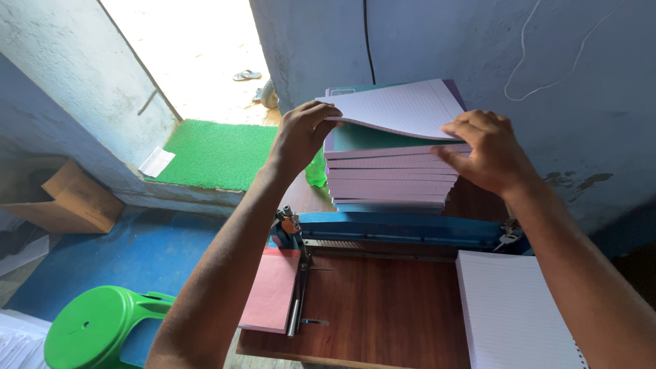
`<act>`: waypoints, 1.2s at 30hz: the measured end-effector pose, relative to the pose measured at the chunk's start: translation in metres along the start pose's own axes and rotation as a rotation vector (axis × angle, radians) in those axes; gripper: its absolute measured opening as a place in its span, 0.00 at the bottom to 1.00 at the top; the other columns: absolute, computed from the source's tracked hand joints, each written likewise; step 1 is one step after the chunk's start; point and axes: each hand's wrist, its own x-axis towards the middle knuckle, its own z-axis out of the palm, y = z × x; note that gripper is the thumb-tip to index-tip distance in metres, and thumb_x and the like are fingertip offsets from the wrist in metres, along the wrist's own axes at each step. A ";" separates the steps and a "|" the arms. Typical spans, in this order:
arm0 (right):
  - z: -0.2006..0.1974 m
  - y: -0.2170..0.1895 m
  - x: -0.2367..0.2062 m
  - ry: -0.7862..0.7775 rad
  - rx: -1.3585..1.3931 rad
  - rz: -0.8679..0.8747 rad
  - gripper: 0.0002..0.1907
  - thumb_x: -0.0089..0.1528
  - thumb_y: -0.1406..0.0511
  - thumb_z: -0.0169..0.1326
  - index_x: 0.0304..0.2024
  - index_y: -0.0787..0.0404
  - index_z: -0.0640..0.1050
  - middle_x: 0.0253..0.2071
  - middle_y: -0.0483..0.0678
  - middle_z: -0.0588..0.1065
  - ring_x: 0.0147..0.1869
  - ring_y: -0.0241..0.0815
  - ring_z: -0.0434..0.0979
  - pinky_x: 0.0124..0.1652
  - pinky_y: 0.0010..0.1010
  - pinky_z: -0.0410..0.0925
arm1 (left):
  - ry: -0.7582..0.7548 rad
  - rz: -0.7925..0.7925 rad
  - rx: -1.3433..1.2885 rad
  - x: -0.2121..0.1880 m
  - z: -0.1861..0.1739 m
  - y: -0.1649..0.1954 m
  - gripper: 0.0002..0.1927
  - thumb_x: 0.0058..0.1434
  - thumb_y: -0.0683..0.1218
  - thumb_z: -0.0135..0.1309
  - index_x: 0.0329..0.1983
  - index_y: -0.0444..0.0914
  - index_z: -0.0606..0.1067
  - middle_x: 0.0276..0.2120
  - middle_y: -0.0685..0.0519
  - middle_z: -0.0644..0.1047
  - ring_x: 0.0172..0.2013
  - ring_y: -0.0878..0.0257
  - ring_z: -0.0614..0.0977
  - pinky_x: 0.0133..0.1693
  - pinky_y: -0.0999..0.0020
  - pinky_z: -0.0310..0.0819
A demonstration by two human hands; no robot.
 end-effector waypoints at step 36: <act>0.003 -0.065 -0.118 -0.017 0.665 0.767 0.24 0.65 0.48 0.57 0.49 0.61 0.77 0.41 0.50 0.79 0.48 0.39 0.79 0.47 0.33 0.72 | 0.364 -0.558 -0.406 -0.164 0.034 0.051 0.07 0.67 0.44 0.59 0.44 0.35 0.78 0.30 0.57 0.72 0.33 0.70 0.69 0.35 0.72 0.67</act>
